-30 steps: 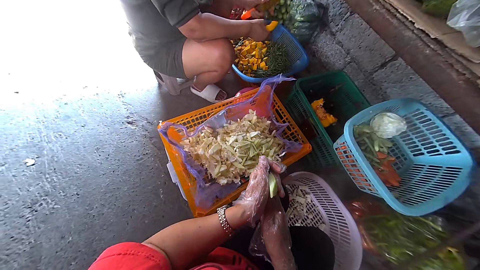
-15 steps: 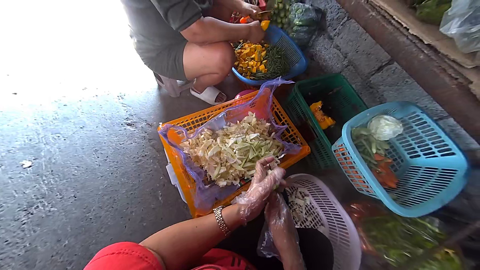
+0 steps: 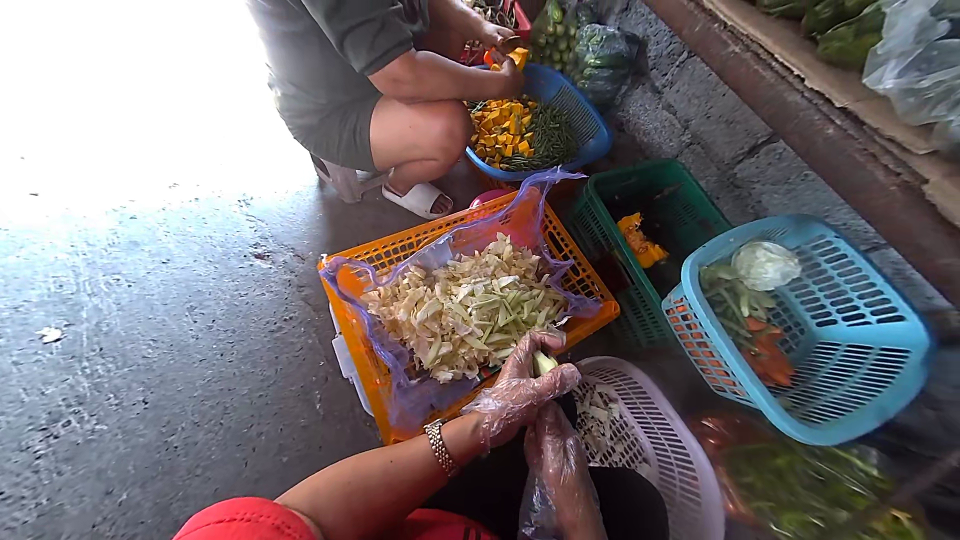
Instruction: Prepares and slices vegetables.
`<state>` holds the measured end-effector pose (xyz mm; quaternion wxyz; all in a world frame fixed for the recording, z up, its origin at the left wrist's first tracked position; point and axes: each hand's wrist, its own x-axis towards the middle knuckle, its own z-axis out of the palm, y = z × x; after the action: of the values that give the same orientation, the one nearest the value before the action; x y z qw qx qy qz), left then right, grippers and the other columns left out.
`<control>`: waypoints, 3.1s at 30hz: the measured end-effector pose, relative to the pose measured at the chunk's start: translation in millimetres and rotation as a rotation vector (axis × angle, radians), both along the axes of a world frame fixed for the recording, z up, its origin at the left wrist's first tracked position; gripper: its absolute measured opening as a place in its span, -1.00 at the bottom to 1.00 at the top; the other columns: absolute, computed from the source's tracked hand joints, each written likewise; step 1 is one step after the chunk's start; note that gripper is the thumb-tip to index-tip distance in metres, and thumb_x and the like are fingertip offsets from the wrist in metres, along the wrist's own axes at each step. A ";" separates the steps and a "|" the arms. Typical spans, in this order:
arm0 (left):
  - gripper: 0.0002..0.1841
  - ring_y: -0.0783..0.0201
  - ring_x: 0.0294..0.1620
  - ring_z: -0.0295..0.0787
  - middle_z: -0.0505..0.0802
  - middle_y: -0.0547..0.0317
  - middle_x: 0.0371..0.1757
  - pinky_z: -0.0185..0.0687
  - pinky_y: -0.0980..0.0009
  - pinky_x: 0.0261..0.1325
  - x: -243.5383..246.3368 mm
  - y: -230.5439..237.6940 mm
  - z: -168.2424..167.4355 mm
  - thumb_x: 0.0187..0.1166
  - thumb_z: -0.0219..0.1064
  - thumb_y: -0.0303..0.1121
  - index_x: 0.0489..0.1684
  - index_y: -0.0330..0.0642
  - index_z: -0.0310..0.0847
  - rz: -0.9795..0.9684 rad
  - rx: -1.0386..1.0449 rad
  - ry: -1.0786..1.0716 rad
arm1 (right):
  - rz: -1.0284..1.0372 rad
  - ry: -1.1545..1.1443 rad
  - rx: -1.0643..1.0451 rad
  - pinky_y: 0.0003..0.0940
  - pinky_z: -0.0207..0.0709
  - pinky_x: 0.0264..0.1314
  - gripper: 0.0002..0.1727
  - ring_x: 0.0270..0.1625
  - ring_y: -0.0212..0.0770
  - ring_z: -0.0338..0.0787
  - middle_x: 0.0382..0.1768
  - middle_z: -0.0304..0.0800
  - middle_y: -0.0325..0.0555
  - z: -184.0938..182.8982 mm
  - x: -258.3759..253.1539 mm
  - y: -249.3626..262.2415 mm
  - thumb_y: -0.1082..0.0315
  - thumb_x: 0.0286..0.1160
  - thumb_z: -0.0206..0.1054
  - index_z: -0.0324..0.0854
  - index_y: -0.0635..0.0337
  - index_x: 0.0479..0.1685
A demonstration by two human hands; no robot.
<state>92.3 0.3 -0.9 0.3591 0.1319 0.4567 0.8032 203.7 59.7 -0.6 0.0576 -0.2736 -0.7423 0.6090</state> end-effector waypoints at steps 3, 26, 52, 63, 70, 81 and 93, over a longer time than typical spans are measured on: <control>-0.73 0.52 -0.41 0.67 0.73 0.41 -0.33 0.62 0.58 -0.31 -2.4 0.3 4.1 0.52 0.30 -0.36 0.10 -0.06 0.38 -0.030 0.018 -0.073 | 0.004 0.041 -0.121 -0.71 0.40 -0.42 -0.50 -0.54 -0.67 0.41 -0.56 0.45 -0.49 -0.2 -2.3 2.4 0.13 0.87 -0.25 0.59 0.24 -0.04; -0.53 0.18 0.30 0.65 0.65 -0.21 0.37 0.56 0.27 0.40 -33.2 -26.6 4.6 0.77 0.02 -0.32 0.56 -0.39 0.44 -0.140 -0.256 0.531 | -0.096 0.121 0.237 -0.29 0.67 0.12 -0.68 -0.08 -0.33 0.80 -0.14 0.84 -0.02 31.3 -53.3 32.0 0.35 0.47 0.43 0.71 0.39 0.09; -0.64 0.50 -0.38 0.51 0.61 0.24 -0.13 0.45 0.58 -0.35 -82.6 -64.1 17.2 0.85 -0.15 -0.33 0.50 -0.17 0.32 0.371 -0.258 -0.030 | 0.115 0.220 0.092 -0.52 0.57 -0.20 -0.43 -0.35 -0.49 0.59 -0.22 0.65 -0.06 -4.7 -70.2 -27.9 0.20 0.79 -0.02 0.30 0.55 0.53; -0.57 0.41 -0.01 0.67 0.62 0.02 0.23 0.63 0.48 0.00 -65.1 -54.5 23.1 0.88 -0.16 -0.27 0.66 -0.18 0.10 0.416 -0.238 -0.048 | 0.121 0.136 0.329 -0.35 0.61 0.02 -0.55 -0.19 -0.29 0.72 -0.20 0.76 0.07 -9.2 -79.6 -44.0 0.24 0.78 0.01 0.61 0.48 0.20; -0.64 0.51 -0.19 0.58 0.63 0.15 0.02 0.52 0.59 -0.18 -63.5 -53.0 26.6 0.89 -0.17 -0.30 0.52 -0.21 0.27 0.407 -0.316 -0.046 | 0.085 0.134 0.410 -0.20 0.65 0.06 -0.56 -0.14 -0.13 0.79 -0.20 0.79 0.16 -12.8 -83.7 -44.1 0.25 0.77 0.05 0.62 0.52 0.18; -0.65 0.55 -0.26 0.51 0.61 0.20 -0.01 0.45 0.64 -0.20 -52.5 -50.0 24.3 0.87 -0.15 -0.37 0.47 -0.28 0.33 0.405 -0.303 -0.008 | 0.101 -0.019 0.224 -0.11 0.48 0.46 -0.56 0.28 0.01 0.72 0.20 0.72 0.36 -11.9 -105.1 -28.3 0.34 0.84 -0.03 0.48 0.57 0.38; -0.79 0.51 -0.28 0.53 0.58 0.21 -0.18 0.48 0.62 -0.21 -65.2 -46.9 23.3 0.88 -0.12 -0.38 0.20 -0.27 0.34 0.493 -0.273 -0.158 | 0.142 0.127 0.398 -0.35 0.62 -0.01 -0.58 -0.21 -0.24 0.74 -0.24 0.75 0.08 -9.5 -71.9 -45.4 0.24 0.77 0.05 0.63 0.49 0.12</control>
<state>27.1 -46.6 22.4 0.2022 -0.0955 0.5494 0.8051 131.8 14.3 -10.0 0.1141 -0.1651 -0.8602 0.4688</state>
